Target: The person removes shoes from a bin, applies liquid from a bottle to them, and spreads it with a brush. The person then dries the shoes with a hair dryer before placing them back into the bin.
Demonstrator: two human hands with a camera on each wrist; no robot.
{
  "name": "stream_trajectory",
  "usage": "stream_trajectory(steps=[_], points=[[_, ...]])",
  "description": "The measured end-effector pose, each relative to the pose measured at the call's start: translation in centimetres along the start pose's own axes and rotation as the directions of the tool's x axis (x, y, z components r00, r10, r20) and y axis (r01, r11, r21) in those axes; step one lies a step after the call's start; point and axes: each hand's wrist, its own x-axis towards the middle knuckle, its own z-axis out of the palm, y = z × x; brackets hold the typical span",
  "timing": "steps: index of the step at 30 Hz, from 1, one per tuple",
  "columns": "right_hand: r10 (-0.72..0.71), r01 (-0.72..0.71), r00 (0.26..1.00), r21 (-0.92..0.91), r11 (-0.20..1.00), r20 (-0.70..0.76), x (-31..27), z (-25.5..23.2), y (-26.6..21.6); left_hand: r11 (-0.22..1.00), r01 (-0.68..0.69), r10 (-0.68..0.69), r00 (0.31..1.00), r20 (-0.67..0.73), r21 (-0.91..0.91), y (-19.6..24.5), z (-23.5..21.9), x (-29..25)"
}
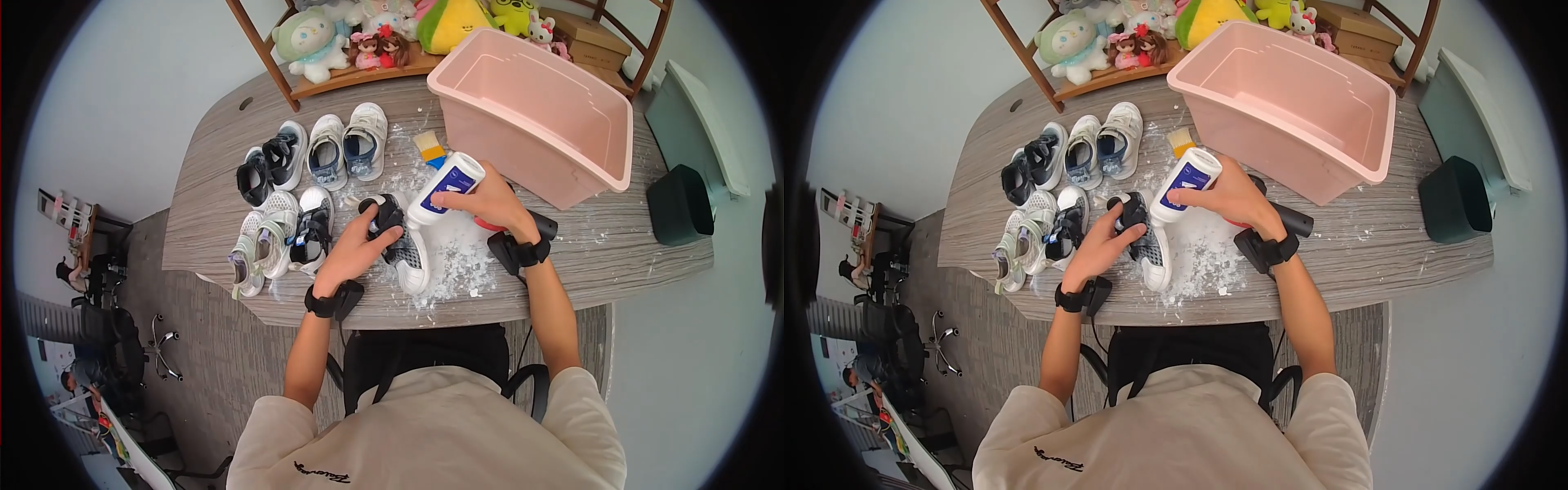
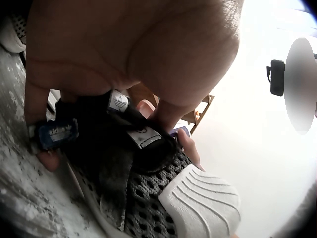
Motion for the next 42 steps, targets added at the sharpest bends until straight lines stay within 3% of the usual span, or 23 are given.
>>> stream_trajectory(steps=[2, 4, 7, 13, 16, 20, 22, 24, 31, 34, 36, 40, 42], points=[[-0.017, 0.017, 1.0, -0.006, 1.0, 0.009, -0.2, 0.1, 0.0, 1.0, 0.015, -0.015, 1.0, 0.005, 0.002, 0.2, 0.0, 0.0], [-0.034, 0.035, 0.999, -0.011, 0.999, 0.014, -0.2, 0.0, 0.0, 0.996, -0.076, 0.077, 0.997, -0.019, 0.039, -1.1, 0.1, 0.4], [-0.001, 0.0, 0.999, 0.02, 1.0, 0.051, -0.3, 0.1, 0.3, 0.996, -0.09, 0.091, 0.995, -0.035, 0.022, -2.1, 0.4, 0.8], [-0.039, 0.036, 0.998, 0.05, 0.998, 0.055, -0.1, 0.1, 0.7, 1.0, 0.019, -0.019, 1.0, 0.02, -0.003, 0.2, 0.0, 0.1], [-0.051, 0.05, 0.998, 0.024, 0.998, 0.035, 0.1, 0.3, 0.2, 0.998, -0.054, 0.054, 0.998, -0.043, 0.014, -1.0, 0.4, 0.4], [0.032, -0.033, 0.999, -0.044, 0.998, -0.017, 0.2, 0.3, -0.9, 0.997, -0.082, 0.082, 0.996, 0.024, -0.011, -1.4, 0.1, 0.7], [0.088, -0.09, 0.996, -0.087, 0.992, -0.022, 0.2, 0.6, -0.5, 0.997, -0.073, 0.075, 0.995, -0.072, 0.036, -1.3, 0.5, 0.2], [-0.09, 0.085, 0.994, -0.088, 0.992, -0.055, 0.6, 0.9, 0.3, 0.998, -0.051, 0.053, 0.997, -0.061, 0.029, -0.8, 0.4, 0.1], [-0.224, 0.217, 0.974, -0.125, 0.968, -0.044, 1.0, 0.8, 1.1, 0.998, -0.056, 0.056, 0.998, -0.018, 0.014, 0.1, 0.1, 0.0], [-0.169, 0.167, 0.986, -0.135, 0.977, -0.003, 0.9, 0.6, 0.8, 0.996, -0.089, 0.089, 0.996, -0.028, 0.011, -0.8, 0.3, 0.4], [-0.07, 0.071, 0.997, -0.047, 0.996, 0.008, 0.6, 0.6, 0.4, 0.997, -0.077, 0.077, 0.997, -0.025, 0.004, -1.6, 0.3, 0.6], [-0.123, 0.123, 0.992, -0.061, 0.991, -0.011, 0.6, 0.3, 0.6, 0.998, -0.068, 0.068, 0.997, -0.022, 0.002, -1.1, 0.2, 0.4], [-0.068, 0.069, 0.997, -0.044, 0.997, 0.028, 0.3, 0.1, 0.2, 0.999, -0.043, 0.043, 0.998, -0.035, 0.003, -0.4, 0.3, 0.1]])
